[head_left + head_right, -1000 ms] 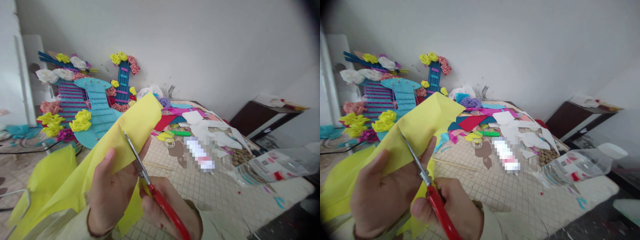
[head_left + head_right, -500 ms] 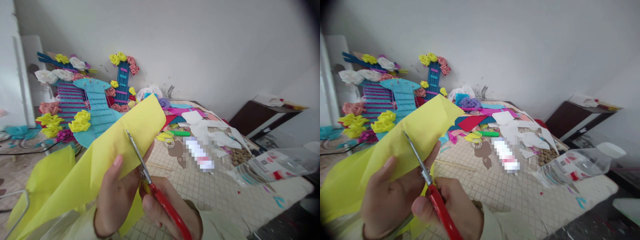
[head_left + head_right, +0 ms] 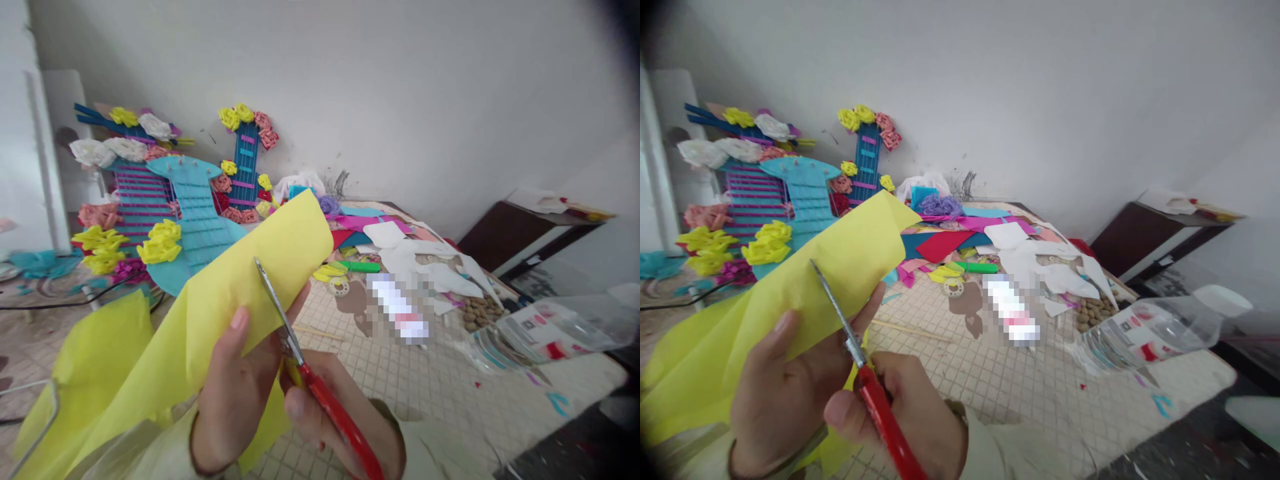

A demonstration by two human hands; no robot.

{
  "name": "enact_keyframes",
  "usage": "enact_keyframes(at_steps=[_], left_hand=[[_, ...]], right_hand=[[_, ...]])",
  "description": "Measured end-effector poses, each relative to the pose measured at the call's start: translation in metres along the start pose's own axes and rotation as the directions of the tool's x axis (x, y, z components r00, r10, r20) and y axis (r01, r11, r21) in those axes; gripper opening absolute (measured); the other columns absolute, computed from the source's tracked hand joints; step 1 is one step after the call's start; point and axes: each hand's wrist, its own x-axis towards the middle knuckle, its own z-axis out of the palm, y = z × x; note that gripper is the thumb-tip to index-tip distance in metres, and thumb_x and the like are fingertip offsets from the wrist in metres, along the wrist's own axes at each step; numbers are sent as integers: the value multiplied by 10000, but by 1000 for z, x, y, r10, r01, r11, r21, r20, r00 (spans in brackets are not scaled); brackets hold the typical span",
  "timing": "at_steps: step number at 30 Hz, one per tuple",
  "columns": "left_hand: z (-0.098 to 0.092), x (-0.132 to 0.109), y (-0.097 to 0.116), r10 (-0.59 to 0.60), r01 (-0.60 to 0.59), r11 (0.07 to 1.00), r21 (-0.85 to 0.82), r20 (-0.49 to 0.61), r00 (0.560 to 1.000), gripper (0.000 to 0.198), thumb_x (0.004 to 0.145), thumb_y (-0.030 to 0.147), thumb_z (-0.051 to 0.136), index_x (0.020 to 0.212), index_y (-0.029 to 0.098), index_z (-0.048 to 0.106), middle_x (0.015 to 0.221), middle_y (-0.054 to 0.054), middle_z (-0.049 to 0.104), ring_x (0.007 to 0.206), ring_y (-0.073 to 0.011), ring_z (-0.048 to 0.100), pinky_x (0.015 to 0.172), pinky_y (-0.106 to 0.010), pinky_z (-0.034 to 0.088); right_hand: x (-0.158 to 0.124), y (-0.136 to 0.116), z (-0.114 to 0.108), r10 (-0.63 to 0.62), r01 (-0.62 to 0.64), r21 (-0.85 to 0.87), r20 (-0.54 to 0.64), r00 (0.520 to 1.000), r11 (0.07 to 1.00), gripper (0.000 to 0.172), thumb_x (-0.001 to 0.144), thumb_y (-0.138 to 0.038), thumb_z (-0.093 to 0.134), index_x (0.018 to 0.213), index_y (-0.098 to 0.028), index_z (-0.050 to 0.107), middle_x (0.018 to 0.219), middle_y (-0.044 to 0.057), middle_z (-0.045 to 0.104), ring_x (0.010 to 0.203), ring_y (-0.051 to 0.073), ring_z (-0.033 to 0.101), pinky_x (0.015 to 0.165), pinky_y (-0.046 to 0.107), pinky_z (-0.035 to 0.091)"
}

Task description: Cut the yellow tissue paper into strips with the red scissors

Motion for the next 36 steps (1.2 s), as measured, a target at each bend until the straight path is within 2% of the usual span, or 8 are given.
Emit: enact_keyframes(at_steps=[4, 9, 12, 16, 21, 28, 31, 36], left_hand=[[-1, 2, -3, -14, 13, 1000, -18, -25, 1000, 491, 741, 588, 480, 957, 188, 667, 1062, -72, 698, 1408, -185, 84, 1072, -310, 370], [6, 1, 3, -96, 94, 995, -19, -161, 982, 508, 695, 587, 465, 963, 197, 651, 1143, -74, 657, 1381, -302, 219, 1131, -431, 249], [8, -1, 5, -124, 128, 992, 5, -213, 969, 499, 691, 569, 450, 992, 215, 632, 1180, -63, 639, 1358, -308, 279, 1143, -454, 190], [9, -1, 7, -163, 170, 985, 12, -231, 959, 554, 728, 605, 337, 985, 212, 631, 1094, -87, 668, 1353, -298, 292, 1142, -480, 174], [9, 0, 7, -157, 156, 988, -23, -198, 968, 527, 746, 617, 338, 942, 241, 650, 1047, -57, 692, 1359, -272, 289, 1145, -439, 209], [-9, 2, -10, -49, 48, 999, -20, -61, 997, 593, 657, 660, 574, 1027, 204, 654, 1090, -84, 685, 1346, -306, 311, 1126, -435, 260], [-11, 2, -11, -71, 70, 997, -8, -73, 995, 603, 655, 672, 567, 1026, 205, 656, 1116, -83, 676, 1358, -308, 285, 1129, -443, 255], [-11, 0, -10, -12, 12, 1000, 8, -70, 997, 536, 706, 677, 518, 1010, 259, 661, 1205, -22, 633, 1376, -264, 251, 1129, -383, 279]], right_hand=[[1, 1, 1, 28, -28, 9, -27, 999, 1000, 544, 739, -714, 515, 653, -206, 337, 554, -65, 272, 507, 73, 234, 448, 248, 195], [2, 3, 1, 37, -36, 30, -26, 999, 999, 542, 711, -718, 543, 671, -208, 365, 554, -63, 288, 511, 81, 241, 455, 253, 204], [1, 5, 0, 11, -10, 35, -27, 1000, 999, 527, 726, -706, 540, 684, -206, 377, 564, -61, 294, 515, 82, 243, 461, 254, 210], [0, 5, 0, -11, 12, 31, -34, 999, 999, 505, 757, -677, 531, 680, -205, 370, 567, -61, 287, 508, 80, 239, 457, 255, 206], [0, 2, 0, 21, -20, 10, -53, 998, 1000, 512, 751, -679, 533, 656, -211, 348, 548, -64, 278, 491, 78, 239, 448, 256, 207], [0, 4, 2, -1, 1, 0, -75, 997, 1000, 515, 751, -679, 529, 641, -211, 343, 550, -62, 275, 503, 82, 238, 461, 261, 217], [1, 3, 2, 11, -12, -7, -95, 995, 1000, 541, 727, -691, 547, 618, -212, 320, 541, -63, 271, 505, 81, 239, 467, 261, 222], [1, -1, 2, 41, -43, -23, -91, 995, 999, 556, 719, -704, 546, 611, -208, 318, 540, -64, 280, 500, 75, 239, 463, 256, 209]])
